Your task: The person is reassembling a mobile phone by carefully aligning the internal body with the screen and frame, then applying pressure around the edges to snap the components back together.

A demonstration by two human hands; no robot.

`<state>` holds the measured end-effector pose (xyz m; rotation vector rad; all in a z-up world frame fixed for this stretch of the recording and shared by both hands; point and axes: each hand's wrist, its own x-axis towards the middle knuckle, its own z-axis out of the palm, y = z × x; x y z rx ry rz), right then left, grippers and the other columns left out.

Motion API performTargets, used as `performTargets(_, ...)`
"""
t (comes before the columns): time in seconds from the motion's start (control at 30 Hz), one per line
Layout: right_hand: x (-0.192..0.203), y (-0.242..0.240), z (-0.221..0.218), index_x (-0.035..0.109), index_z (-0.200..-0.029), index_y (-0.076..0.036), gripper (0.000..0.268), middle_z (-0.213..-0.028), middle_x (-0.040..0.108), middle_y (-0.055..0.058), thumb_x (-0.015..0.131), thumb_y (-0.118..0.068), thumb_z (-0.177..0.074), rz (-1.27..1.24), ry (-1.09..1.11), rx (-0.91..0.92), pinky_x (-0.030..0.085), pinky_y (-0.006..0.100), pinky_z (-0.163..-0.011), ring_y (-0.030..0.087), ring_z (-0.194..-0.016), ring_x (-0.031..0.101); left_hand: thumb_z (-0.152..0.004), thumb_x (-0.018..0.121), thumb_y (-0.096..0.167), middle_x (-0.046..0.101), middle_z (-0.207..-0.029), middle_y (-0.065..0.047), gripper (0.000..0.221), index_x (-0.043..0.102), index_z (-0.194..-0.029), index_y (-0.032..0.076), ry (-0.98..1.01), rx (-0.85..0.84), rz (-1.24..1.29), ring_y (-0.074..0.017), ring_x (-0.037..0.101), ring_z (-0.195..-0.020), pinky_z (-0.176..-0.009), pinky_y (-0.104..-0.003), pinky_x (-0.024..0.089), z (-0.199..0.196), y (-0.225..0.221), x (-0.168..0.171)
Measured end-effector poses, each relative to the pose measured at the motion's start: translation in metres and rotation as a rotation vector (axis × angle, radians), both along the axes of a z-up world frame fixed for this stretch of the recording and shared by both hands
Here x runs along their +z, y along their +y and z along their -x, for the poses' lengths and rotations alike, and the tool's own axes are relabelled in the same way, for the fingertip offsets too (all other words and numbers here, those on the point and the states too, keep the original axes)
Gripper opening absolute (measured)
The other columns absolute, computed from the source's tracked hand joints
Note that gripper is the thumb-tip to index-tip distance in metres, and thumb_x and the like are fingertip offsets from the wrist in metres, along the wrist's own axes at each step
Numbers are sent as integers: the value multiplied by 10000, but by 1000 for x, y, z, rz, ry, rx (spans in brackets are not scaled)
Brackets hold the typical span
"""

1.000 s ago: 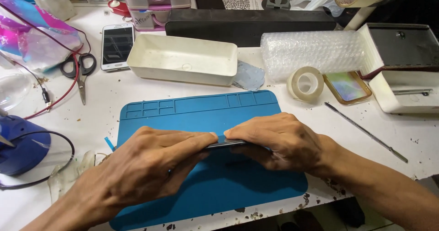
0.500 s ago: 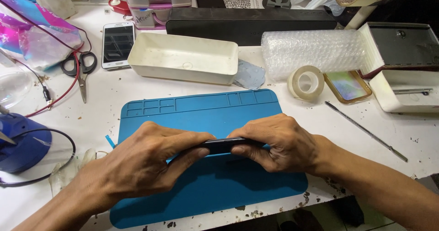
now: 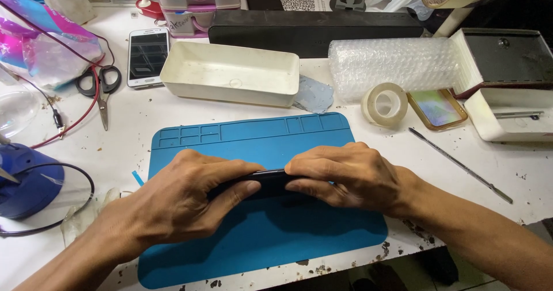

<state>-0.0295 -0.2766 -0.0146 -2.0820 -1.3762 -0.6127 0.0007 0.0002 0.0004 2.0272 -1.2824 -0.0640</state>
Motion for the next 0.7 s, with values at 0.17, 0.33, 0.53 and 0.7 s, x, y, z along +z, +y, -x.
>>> performTargets(0.17,-2,-2,-2,622,-1192,-2,269,-1098,760,132,750,-68,-966,-1,81,50,703,327,-803,251,-930,815,-972,609,206,745,-667,-58,263,730,-1184,107,15,8,13,-225,592,-448,-450,-358,451,-1,0,0)
performTargets(0.33,1,2,0,654,-1154,-17,224,-1040,774,110,744,-93,-964,-1,56,-5,687,296,-751,224,-869,811,-969,619,207,720,-631,-52,263,732,-1188,116,0,8,27,-221,555,-426,-436,-358,424,-3,0,-2)
performTargets(0.53,1,3,1,652,-1109,-25,209,-980,775,96,757,-112,-950,-12,71,-42,655,266,-667,196,-763,774,-961,622,222,753,-651,-43,286,747,-1205,143,43,10,11,-200,526,-405,-411,-348,406,-3,-1,1)
performTargets(0.7,-4,-1,-1,661,-1090,-40,217,-975,777,77,772,-145,-936,-15,83,-76,642,241,-624,156,-706,748,-960,617,241,794,-711,-42,300,741,-1219,154,63,20,-14,-205,585,-435,-431,-341,440,-7,2,3)
